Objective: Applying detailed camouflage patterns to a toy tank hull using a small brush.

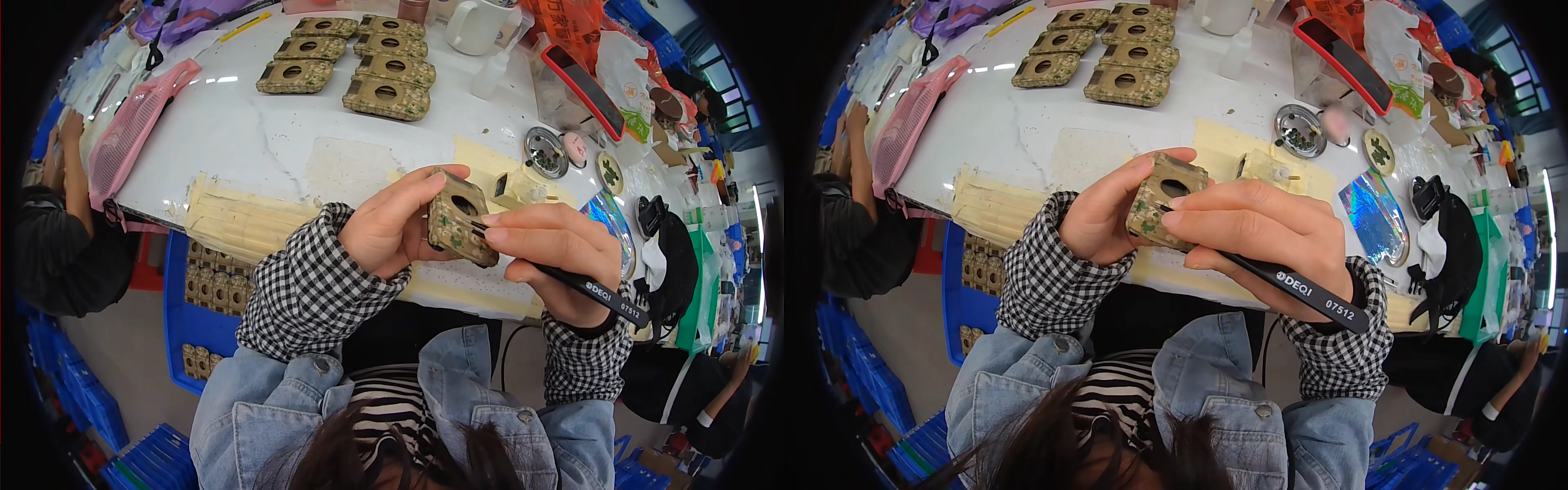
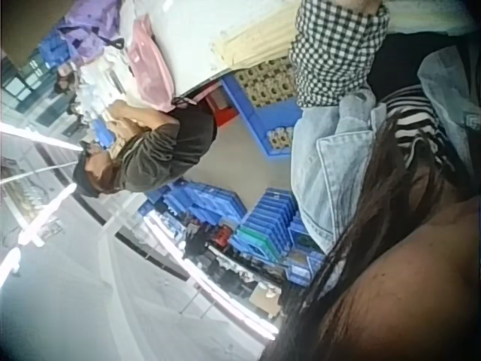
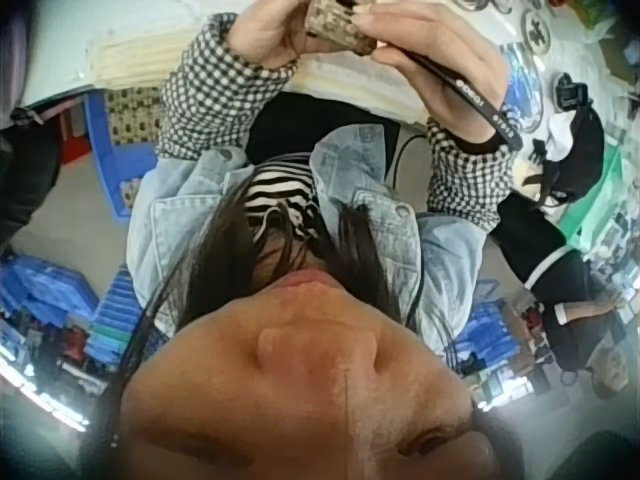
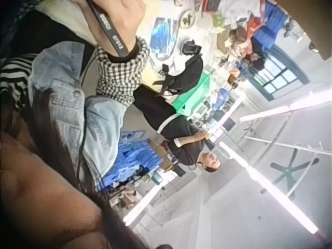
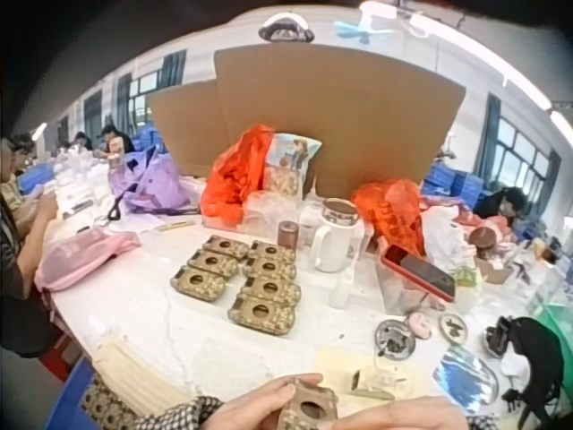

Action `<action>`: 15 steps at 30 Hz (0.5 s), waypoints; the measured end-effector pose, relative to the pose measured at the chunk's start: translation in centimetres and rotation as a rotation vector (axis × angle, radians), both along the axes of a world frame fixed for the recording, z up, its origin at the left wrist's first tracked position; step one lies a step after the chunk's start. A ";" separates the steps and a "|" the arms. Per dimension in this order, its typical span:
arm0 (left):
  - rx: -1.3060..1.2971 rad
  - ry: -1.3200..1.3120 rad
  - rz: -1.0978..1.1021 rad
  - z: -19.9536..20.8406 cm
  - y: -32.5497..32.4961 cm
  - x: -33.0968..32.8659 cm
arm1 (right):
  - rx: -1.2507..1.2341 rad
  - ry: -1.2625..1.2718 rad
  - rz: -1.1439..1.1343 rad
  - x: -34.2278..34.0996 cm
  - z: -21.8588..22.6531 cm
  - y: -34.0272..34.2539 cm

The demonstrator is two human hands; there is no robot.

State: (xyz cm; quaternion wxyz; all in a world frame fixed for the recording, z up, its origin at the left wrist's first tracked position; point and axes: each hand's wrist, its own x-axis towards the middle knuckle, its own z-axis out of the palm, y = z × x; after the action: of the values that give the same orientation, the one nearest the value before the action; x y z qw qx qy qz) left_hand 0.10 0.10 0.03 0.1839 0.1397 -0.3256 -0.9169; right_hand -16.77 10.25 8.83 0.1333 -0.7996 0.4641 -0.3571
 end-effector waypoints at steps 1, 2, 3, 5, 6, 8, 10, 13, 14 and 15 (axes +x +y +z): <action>-0.003 0.001 0.001 0.0 0.0 0.0 | -0.001 -0.002 -0.003 0.0 0.0 0.0; -0.002 0.003 0.002 -0.1 0.0 0.0 | -0.002 -0.003 -0.005 0.0 0.0 0.0; -0.001 0.004 0.004 -0.1 0.0 0.0 | -0.003 -0.005 -0.006 0.0 -0.1 0.0; -0.001 0.007 0.006 -0.2 0.0 -0.1 | -0.004 -0.005 -0.007 0.0 -0.1 0.0; -0.002 0.007 0.006 -0.3 0.0 -0.1 | -0.004 -0.003 -0.005 0.0 -0.1 0.0; 0.004 0.012 0.006 -0.3 -0.1 -0.1 | -0.007 -0.001 -0.004 0.0 -0.1 -0.1; 0.017 0.021 0.005 -0.3 0.0 -0.1 | -0.011 0.001 -0.005 0.0 -0.3 -0.1; 0.007 0.013 0.004 -0.3 -0.1 -0.1 | -0.007 -0.010 -0.010 0.1 -0.2 -0.1; 0.010 0.014 0.004 -0.3 -0.1 -0.1 | -0.009 -0.007 -0.015 0.1 -0.2 0.0; 0.013 0.016 0.005 -0.2 0.0 -0.1 | -0.011 -0.005 -0.020 0.1 -0.2 0.0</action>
State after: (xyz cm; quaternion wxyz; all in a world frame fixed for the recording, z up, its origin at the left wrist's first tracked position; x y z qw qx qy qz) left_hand -0.01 0.06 -0.20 0.1876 0.1343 -0.3177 -0.9197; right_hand -16.69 10.23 8.68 0.1265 -0.7948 0.4697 -0.3629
